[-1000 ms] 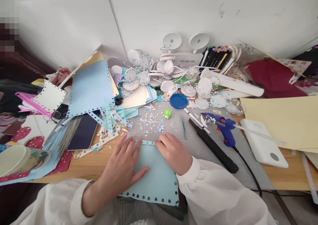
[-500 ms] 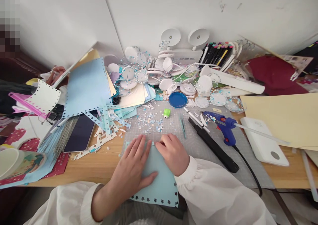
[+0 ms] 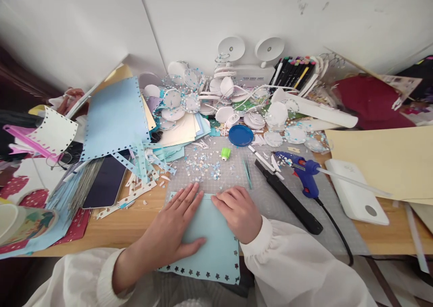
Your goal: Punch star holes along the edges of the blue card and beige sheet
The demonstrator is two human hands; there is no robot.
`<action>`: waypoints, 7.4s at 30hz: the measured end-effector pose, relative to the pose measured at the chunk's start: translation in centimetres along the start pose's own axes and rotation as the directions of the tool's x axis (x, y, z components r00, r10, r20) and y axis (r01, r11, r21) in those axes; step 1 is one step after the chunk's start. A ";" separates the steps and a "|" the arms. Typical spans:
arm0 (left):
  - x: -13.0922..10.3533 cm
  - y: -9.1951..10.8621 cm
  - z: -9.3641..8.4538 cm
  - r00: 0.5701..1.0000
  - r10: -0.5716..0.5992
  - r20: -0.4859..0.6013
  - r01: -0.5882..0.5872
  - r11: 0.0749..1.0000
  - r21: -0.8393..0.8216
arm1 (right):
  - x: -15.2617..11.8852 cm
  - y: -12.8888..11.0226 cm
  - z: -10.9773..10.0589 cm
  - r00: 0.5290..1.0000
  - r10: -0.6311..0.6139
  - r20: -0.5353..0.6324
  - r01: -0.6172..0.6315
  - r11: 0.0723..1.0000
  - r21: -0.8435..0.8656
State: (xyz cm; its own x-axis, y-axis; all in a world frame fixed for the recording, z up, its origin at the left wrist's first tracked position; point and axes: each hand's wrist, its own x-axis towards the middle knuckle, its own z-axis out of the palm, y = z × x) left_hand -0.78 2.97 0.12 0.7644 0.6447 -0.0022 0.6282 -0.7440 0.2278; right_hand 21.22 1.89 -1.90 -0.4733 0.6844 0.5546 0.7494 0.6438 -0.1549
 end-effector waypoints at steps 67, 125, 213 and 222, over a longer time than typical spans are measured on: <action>-0.7 2.7 0.0 1.000 0.012 0.001 -0.012 1.000 0.003 | -6.5 5.5 -4.4 0.869 0.457 -0.191 -0.494 0.778 -0.387; 1.2 3.6 0.9 1.000 0.019 -0.020 -0.019 1.000 0.018 | -3.6 2.8 -4.3 0.959 0.213 0.190 -0.226 0.973 0.053; 0.1 -2.6 -0.9 0.956 0.280 0.085 -0.262 0.948 -0.180 | 0.7 0.9 -1.3 0.944 0.217 0.247 -0.225 0.974 0.005; 0.0 -2.6 -1.0 0.943 0.330 0.043 -0.316 0.929 -0.191 | 1.0 0.8 -1.4 0.968 0.248 0.046 -0.244 0.967 -0.077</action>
State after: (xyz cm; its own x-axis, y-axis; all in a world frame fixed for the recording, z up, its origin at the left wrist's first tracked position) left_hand -2.58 5.09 0.53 0.9343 0.3550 0.0312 0.3141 -0.8616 0.3987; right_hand 22.02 2.62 -0.39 -0.2938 0.8375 0.4608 0.8756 0.4291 -0.2217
